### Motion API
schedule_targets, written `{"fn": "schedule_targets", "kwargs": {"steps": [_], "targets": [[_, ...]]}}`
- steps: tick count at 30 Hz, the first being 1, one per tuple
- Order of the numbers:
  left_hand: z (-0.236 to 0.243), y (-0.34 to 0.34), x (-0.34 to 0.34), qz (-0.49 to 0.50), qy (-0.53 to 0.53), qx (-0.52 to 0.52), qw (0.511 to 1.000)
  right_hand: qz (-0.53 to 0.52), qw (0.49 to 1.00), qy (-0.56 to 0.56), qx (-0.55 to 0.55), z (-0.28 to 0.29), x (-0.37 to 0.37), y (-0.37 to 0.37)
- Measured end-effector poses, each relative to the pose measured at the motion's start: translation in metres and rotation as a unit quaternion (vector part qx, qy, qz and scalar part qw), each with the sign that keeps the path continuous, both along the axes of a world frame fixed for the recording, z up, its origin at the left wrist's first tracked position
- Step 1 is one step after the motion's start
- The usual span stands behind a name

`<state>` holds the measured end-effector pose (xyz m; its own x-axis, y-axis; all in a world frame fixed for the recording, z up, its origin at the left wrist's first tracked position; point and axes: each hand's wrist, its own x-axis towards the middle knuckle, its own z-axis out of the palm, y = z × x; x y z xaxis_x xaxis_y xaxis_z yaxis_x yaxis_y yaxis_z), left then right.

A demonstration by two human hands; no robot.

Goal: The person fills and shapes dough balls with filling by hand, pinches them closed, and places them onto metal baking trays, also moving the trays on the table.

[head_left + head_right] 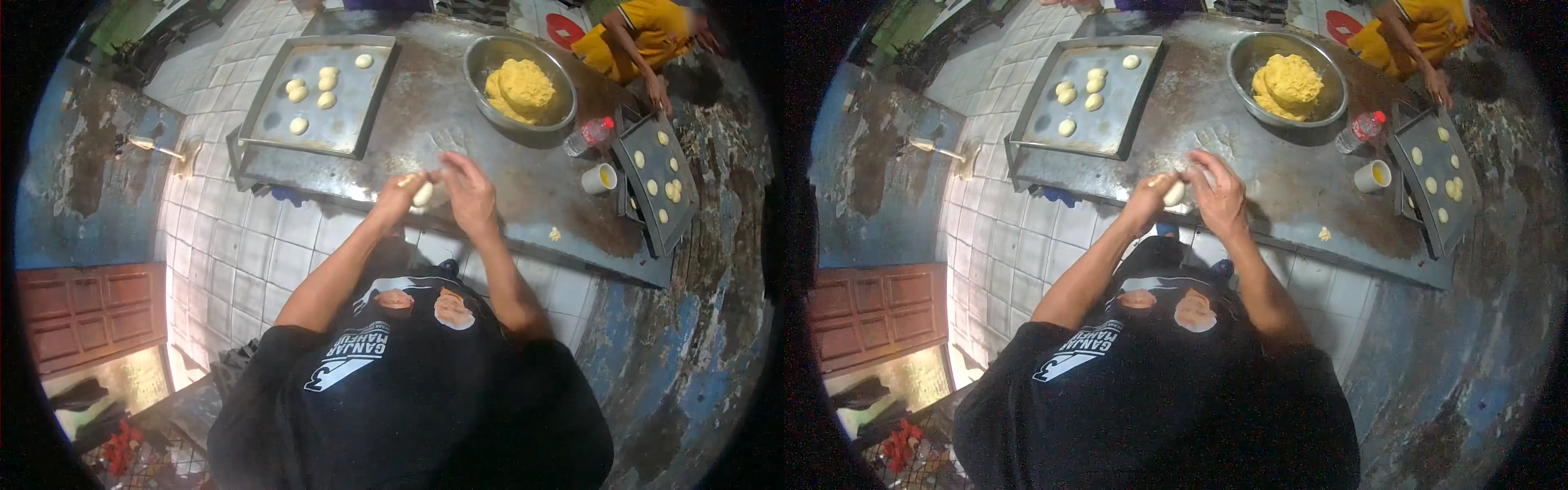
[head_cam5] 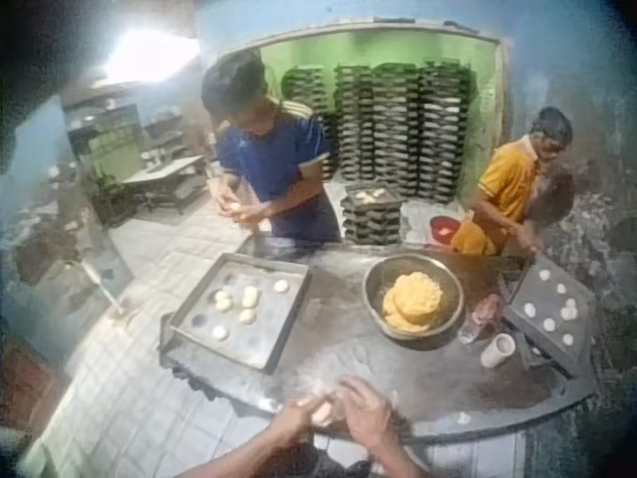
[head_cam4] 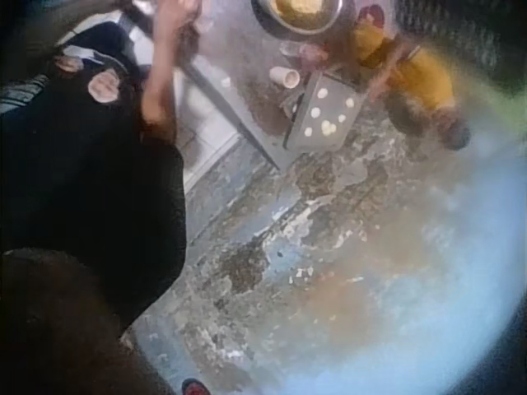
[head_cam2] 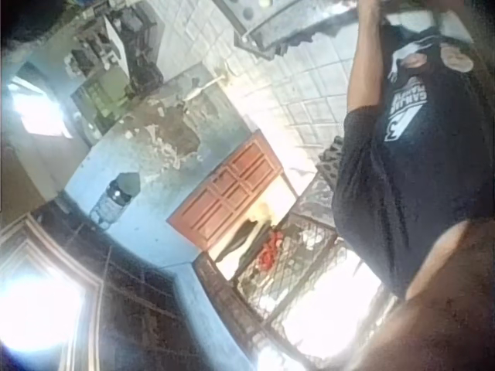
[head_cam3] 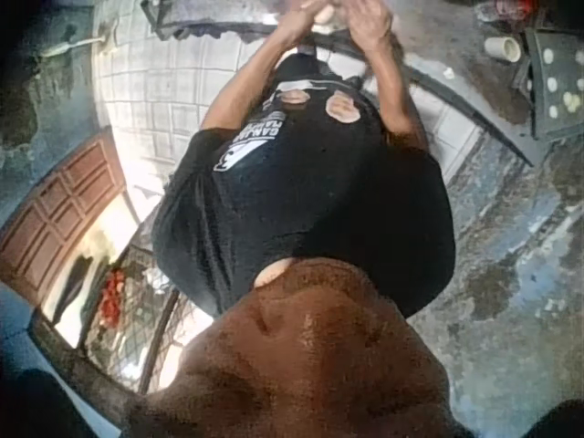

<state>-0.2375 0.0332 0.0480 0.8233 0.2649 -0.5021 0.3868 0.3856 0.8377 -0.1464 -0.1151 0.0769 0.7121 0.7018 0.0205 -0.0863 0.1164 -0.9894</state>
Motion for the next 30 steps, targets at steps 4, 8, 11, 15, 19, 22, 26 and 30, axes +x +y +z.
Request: {"fn": "schedule_targets", "kwargs": {"steps": [4, 8, 11, 15, 19, 22, 26, 30], "targets": [[0.017, 0.023, -0.015, 0.054, -0.124, -0.189, 0.973, -0.062, 0.927, -0.361, -0.082, -0.013, -0.035, 0.047], [-0.003, 0.071, -0.029, 0.052, -0.139, -0.046, 0.988, -0.068, 0.984, -0.052, -0.156, -0.032, -0.051, 0.12], [-0.011, 0.126, -0.041, 0.148, -0.096, 0.018, 0.984, 0.062, 0.923, 0.378, 0.019, -0.041, -0.059, 0.185], [-0.032, 0.213, -0.056, 0.206, -0.041, 0.028, 0.977, 0.256, 0.932, 0.239, -0.089, -0.054, -0.024, 0.279], [-0.079, 0.271, -0.076, 0.343, -0.082, -0.004, 0.936, 0.098, 0.894, -0.301, -0.318, -0.13, 0.017, 0.383], [-0.094, 0.316, -0.132, 0.302, 0.029, 0.088, 0.949, 0.125, 0.799, -0.489, -0.326, -0.167, 0.022, 0.414], [-0.112, 0.347, -0.194, 0.341, 0.065, 0.121, 0.93, 0.184, 0.766, -0.534, -0.307, -0.2, 0.021, 0.436], [-0.121, 0.364, -0.223, 0.315, 0.111, 0.124, 0.934, 0.15, 0.73, -0.567, -0.35, -0.214, 0.022, 0.439]]}}
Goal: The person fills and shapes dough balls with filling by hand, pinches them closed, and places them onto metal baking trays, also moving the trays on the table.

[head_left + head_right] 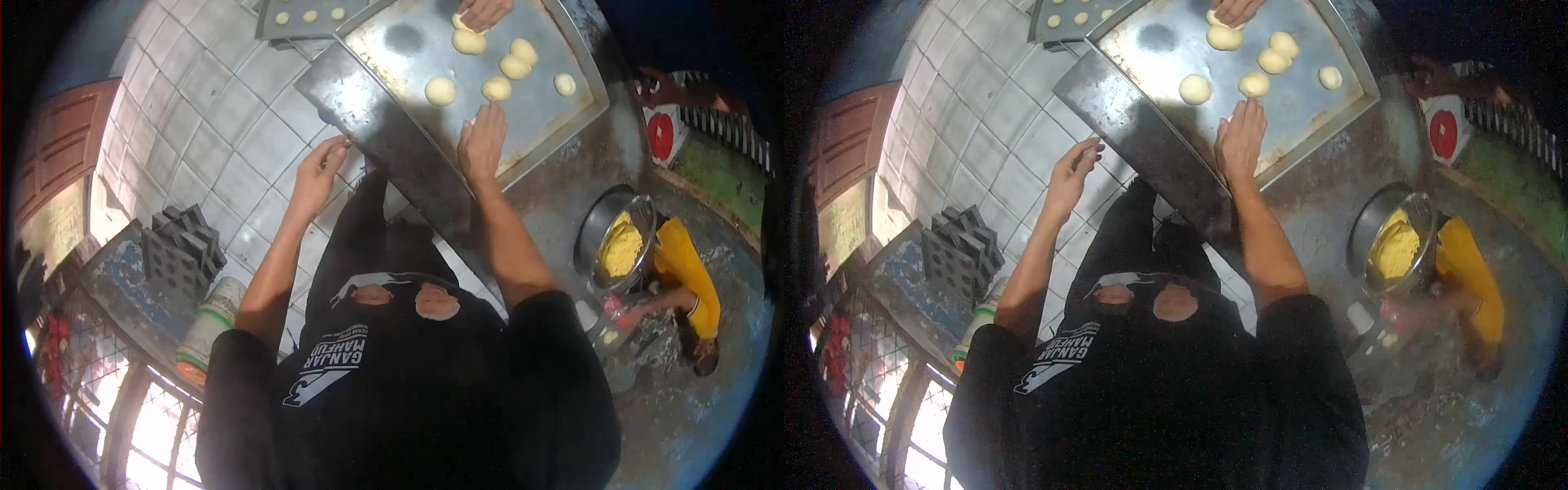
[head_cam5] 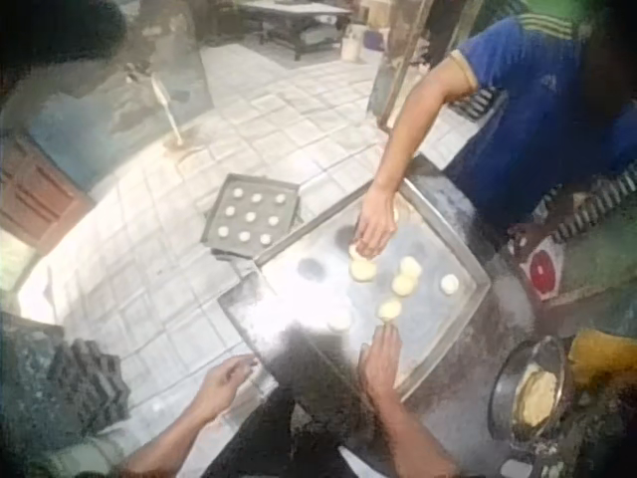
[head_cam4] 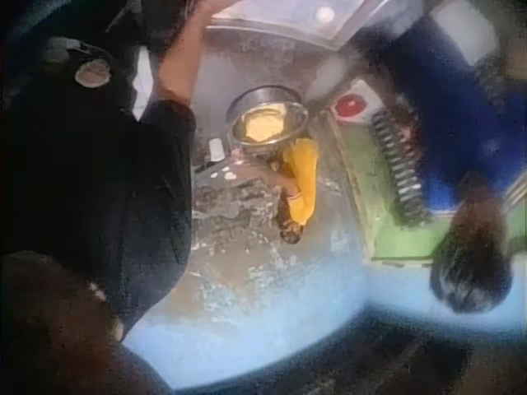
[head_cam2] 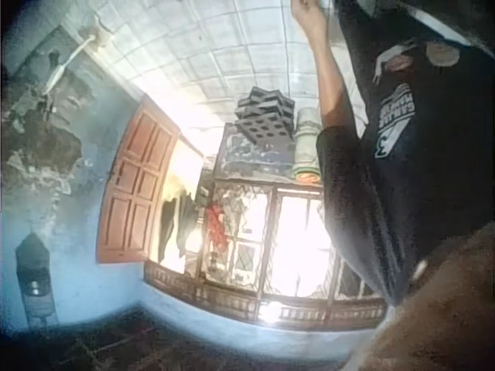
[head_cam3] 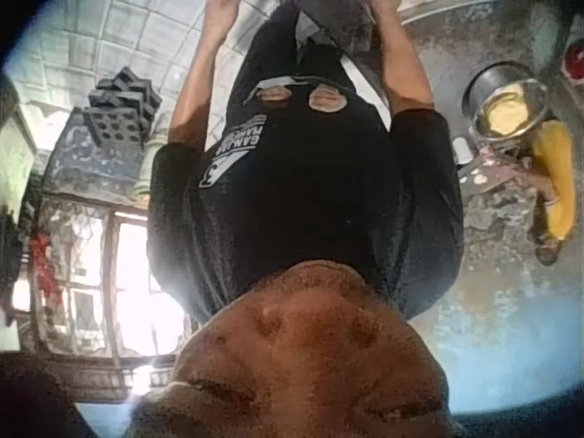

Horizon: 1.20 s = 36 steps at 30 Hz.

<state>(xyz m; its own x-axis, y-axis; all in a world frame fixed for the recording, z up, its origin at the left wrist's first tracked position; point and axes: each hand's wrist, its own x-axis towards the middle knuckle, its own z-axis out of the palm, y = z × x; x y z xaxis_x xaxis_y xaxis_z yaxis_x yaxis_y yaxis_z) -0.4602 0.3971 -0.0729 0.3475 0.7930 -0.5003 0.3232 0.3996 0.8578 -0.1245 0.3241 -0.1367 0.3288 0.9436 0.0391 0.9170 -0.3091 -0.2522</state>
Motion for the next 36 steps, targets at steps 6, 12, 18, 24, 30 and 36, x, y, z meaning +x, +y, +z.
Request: {"fn": "schedule_targets", "kwargs": {"steps": [6, 12, 18, 24, 30, 36], "targets": [[0.017, 0.0, 0.0, -0.015, 0.018, 0.01, 1.0, -0.063, 0.956, 0.262, -0.119, 0.028, 0.017, 0.011], [0.047, -0.017, 0.015, -0.053, -0.023, 0.057, 0.997, -0.243, 0.921, 0.216, 0.215, 0.025, 0.058, 0.051], [0.062, -0.057, 0.08, -0.142, -0.016, 0.147, 0.979, -0.169, 0.919, 0.339, 0.112, 0.036, 0.021, 0.028], [0.067, -0.14, 0.142, -0.055, -0.222, -0.056, 0.972, -0.045, 0.895, 0.379, 0.23, 0.164, -0.081, -0.156], [0.094, -0.273, 0.211, -0.188, -0.124, 0.091, 0.97, -0.198, 0.895, 0.317, 0.243, 0.184, -0.062, -0.316], [0.141, -0.348, 0.254, -0.277, -0.106, 0.069, 0.953, -0.302, 0.7, 0.561, 0.321, 0.189, -0.055, -0.396]]}}
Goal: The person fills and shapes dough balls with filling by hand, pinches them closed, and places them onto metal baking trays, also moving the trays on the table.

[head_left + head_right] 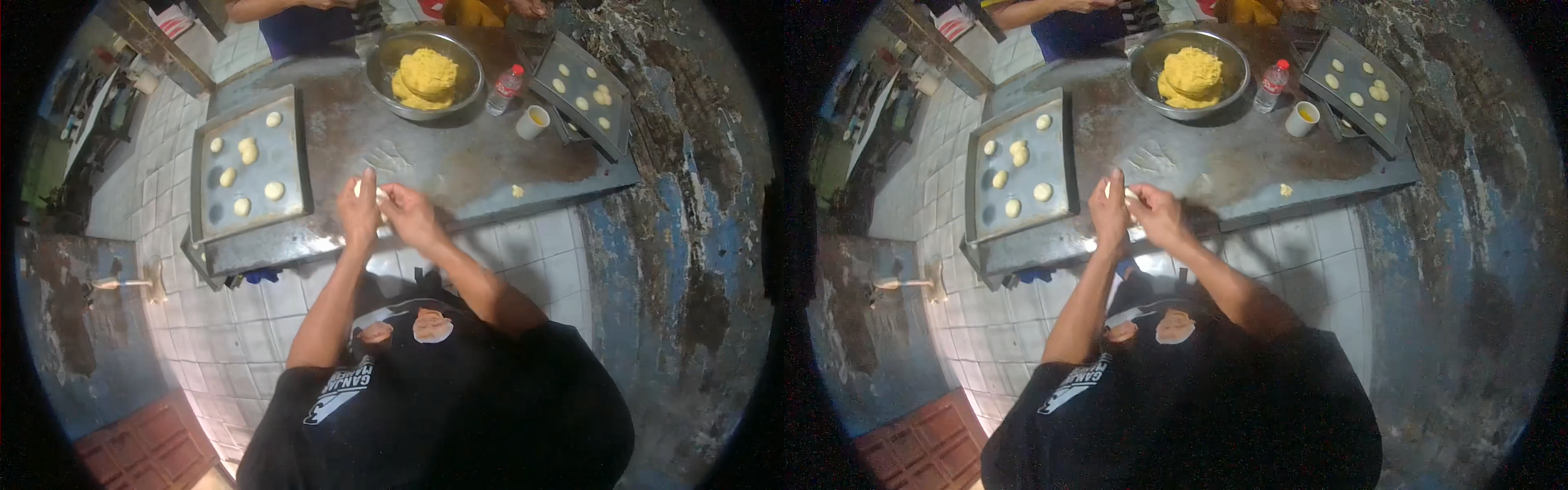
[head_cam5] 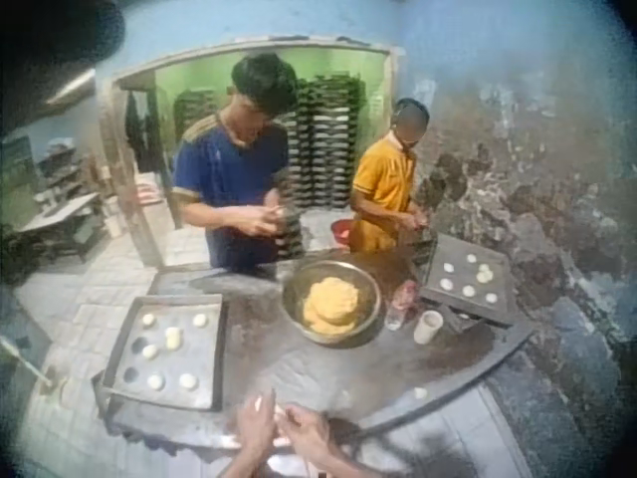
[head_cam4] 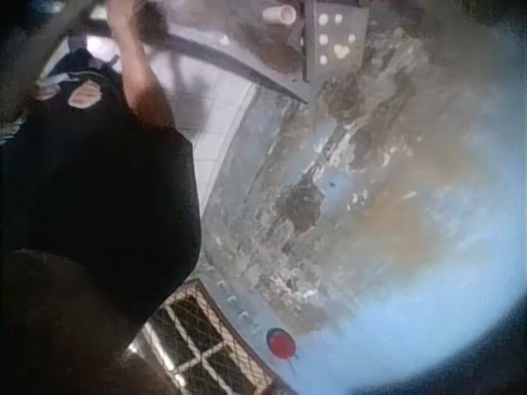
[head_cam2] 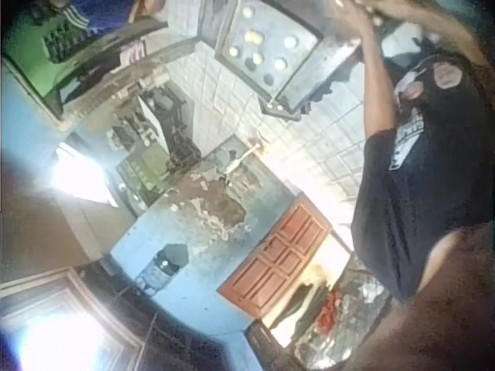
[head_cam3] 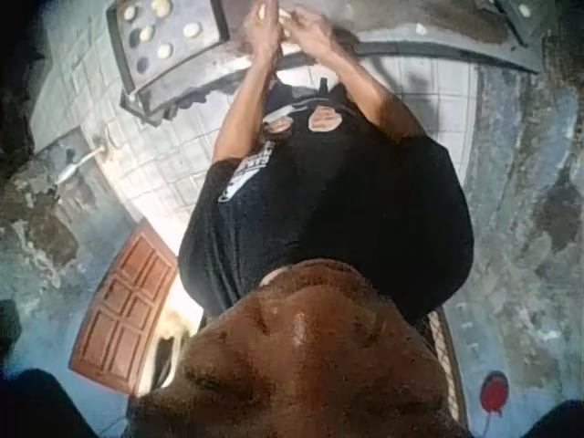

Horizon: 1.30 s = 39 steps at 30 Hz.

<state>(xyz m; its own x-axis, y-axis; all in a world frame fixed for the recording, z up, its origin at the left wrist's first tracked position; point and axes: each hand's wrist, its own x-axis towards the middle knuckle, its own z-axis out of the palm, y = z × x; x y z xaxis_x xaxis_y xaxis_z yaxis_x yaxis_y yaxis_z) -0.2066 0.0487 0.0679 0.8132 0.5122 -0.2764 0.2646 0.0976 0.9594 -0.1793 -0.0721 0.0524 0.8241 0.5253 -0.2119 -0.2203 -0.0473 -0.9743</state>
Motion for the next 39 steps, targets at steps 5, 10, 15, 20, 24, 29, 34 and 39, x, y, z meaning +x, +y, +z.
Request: {"fn": "schedule_targets", "kwargs": {"steps": [5, 10, 15, 20, 24, 29, 34, 39], "targets": [[-0.026, -0.015, 0.003, -0.073, -0.006, -0.179, 0.981, -0.138, 0.979, -0.126, 0.084, 0.02, 0.034, -0.033], [-0.08, -0.016, -0.002, -0.221, 0.155, 0.057, 0.961, 0.098, 0.883, -0.425, -0.176, -0.051, 0.041, -0.029], [-0.085, 0.017, 0.051, -0.191, 0.03, -0.092, 0.977, -0.101, 0.965, -0.179, -0.165, 0.006, 0.186, -0.029], [-0.042, 0.037, 0.127, -0.199, -0.043, 0.042, 0.978, -0.23, 0.876, -0.326, -0.272, -0.066, 0.385, -0.09], [-0.047, 0.064, 0.162, -0.148, -0.078, -0.058, 0.984, -0.186, 0.81, -0.378, -0.407, -0.071, 0.41, -0.06], [-0.049, 0.079, 0.206, -0.191, -0.049, -0.007, 0.98, -0.195, 0.854, -0.296, -0.381, -0.073, 0.41, -0.072], [-0.061, 0.068, 0.228, -0.19, -0.079, 0.186, 0.961, -0.292, 0.94, 0.142, 0.106, -0.045, 0.342, -0.054], [-0.062, 0.015, 0.242, -0.177, 0.009, 0.164, 0.97, -0.032, 0.931, -0.326, -0.163, -0.036, 0.247, -0.024]]}}
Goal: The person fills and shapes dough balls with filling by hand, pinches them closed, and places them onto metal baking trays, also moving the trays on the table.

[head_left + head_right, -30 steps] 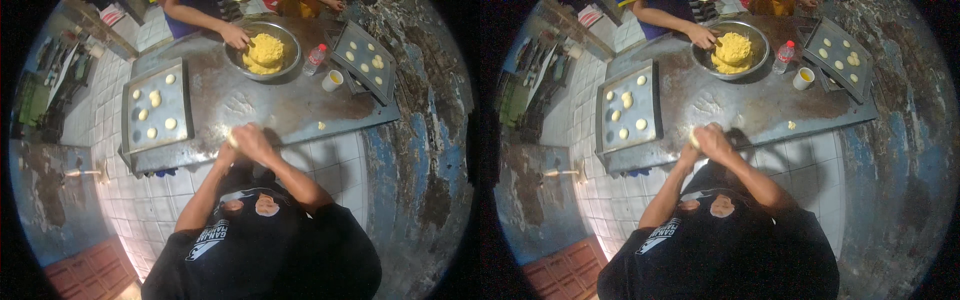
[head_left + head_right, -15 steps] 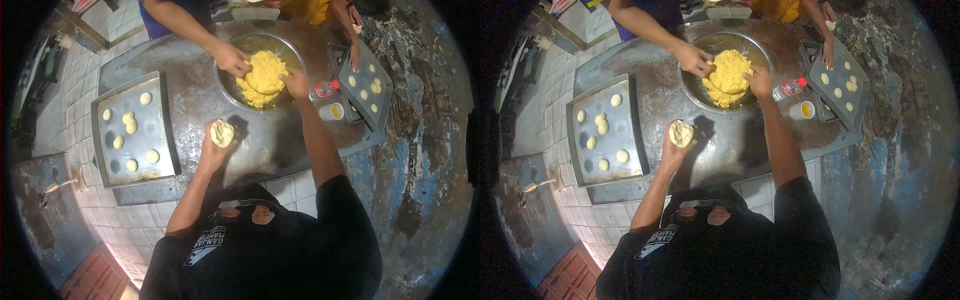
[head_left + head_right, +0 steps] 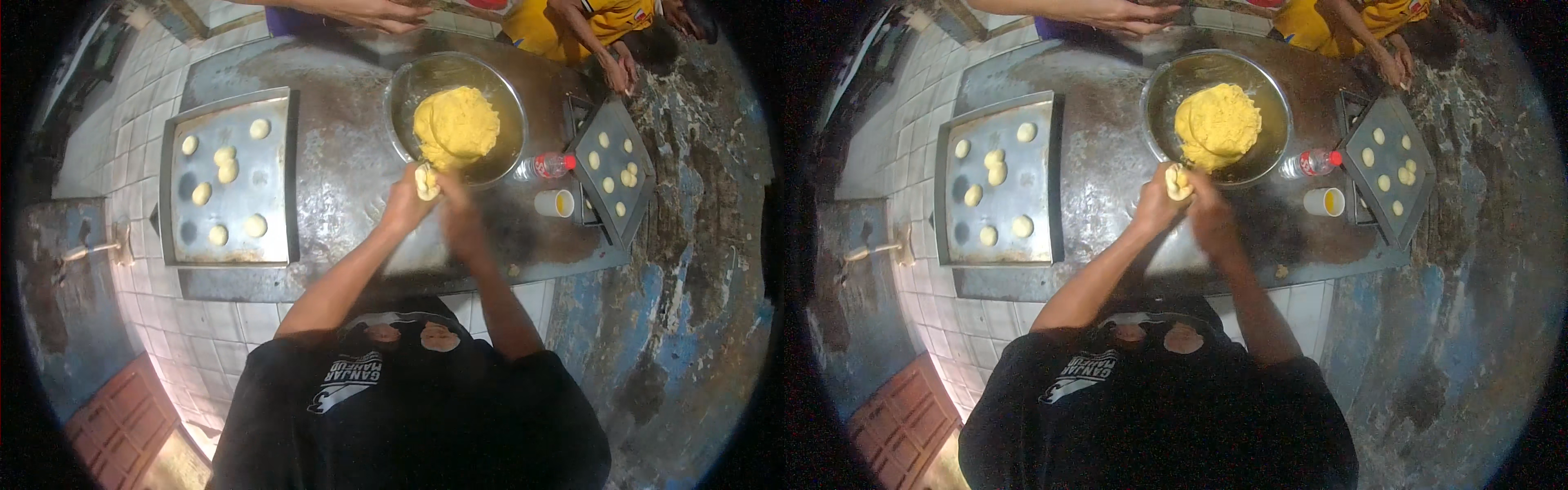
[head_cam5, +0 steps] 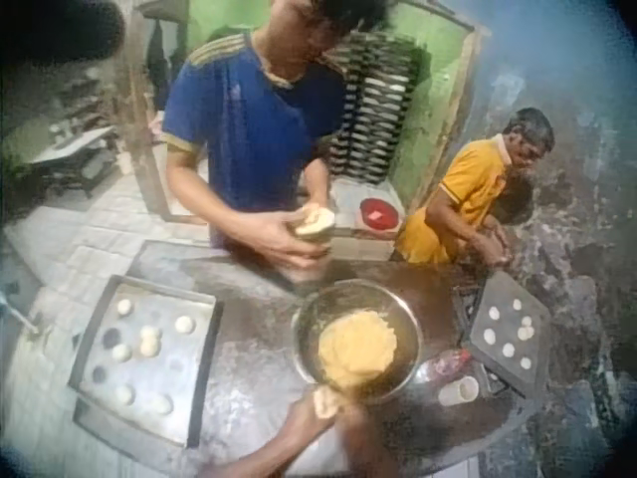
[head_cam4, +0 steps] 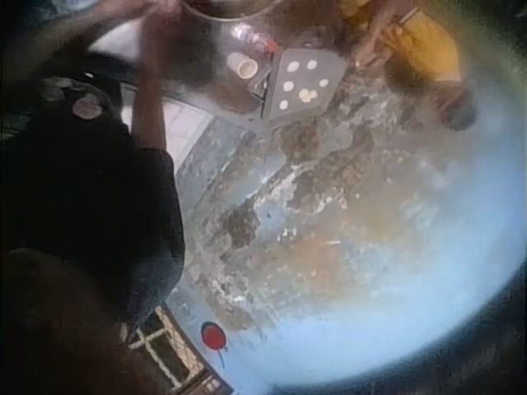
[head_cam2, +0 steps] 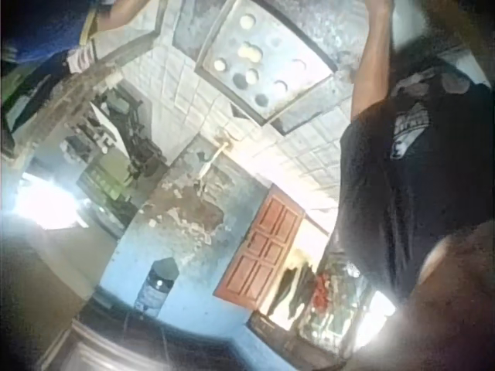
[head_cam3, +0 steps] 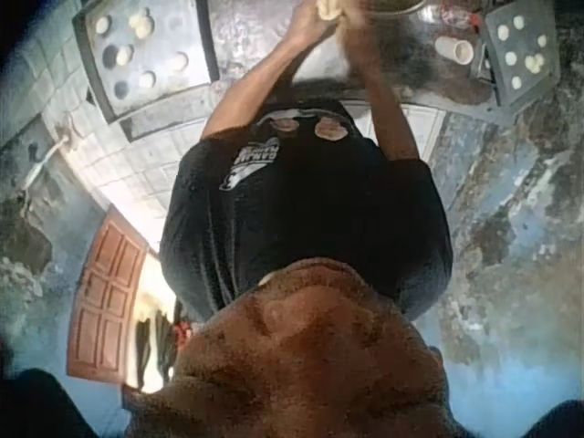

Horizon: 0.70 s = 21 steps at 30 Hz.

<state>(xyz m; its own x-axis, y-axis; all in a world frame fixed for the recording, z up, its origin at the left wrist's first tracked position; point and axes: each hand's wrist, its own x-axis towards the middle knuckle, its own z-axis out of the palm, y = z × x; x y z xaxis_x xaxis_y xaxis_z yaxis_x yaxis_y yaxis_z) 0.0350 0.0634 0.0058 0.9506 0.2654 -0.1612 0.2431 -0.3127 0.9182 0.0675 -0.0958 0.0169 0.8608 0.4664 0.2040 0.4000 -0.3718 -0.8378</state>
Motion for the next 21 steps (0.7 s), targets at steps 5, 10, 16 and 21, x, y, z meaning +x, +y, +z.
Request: {"fn": "schedule_targets", "kwargs": {"steps": [5, 10, 16, 21], "targets": [[-0.017, -0.003, -0.038, -0.014, -0.017, -0.013, 1.0, 0.004, 0.99, 0.131, 0.047, -0.005, -0.021, -0.011], [0.008, -0.028, -0.082, -0.057, -0.066, -0.075, 0.993, -0.051, 0.971, 0.23, 0.032, 0.037, -0.053, -0.021], [0.013, -0.057, -0.136, -0.038, -0.198, 0.244, 0.949, 0.014, 0.989, -0.11, -0.1, 0.048, -0.139, -0.044], [0.018, -0.072, -0.19, 0.049, 0.034, -0.172, 0.983, -0.009, 0.956, 0.215, 0.199, 0.001, -0.155, -0.073]]}}
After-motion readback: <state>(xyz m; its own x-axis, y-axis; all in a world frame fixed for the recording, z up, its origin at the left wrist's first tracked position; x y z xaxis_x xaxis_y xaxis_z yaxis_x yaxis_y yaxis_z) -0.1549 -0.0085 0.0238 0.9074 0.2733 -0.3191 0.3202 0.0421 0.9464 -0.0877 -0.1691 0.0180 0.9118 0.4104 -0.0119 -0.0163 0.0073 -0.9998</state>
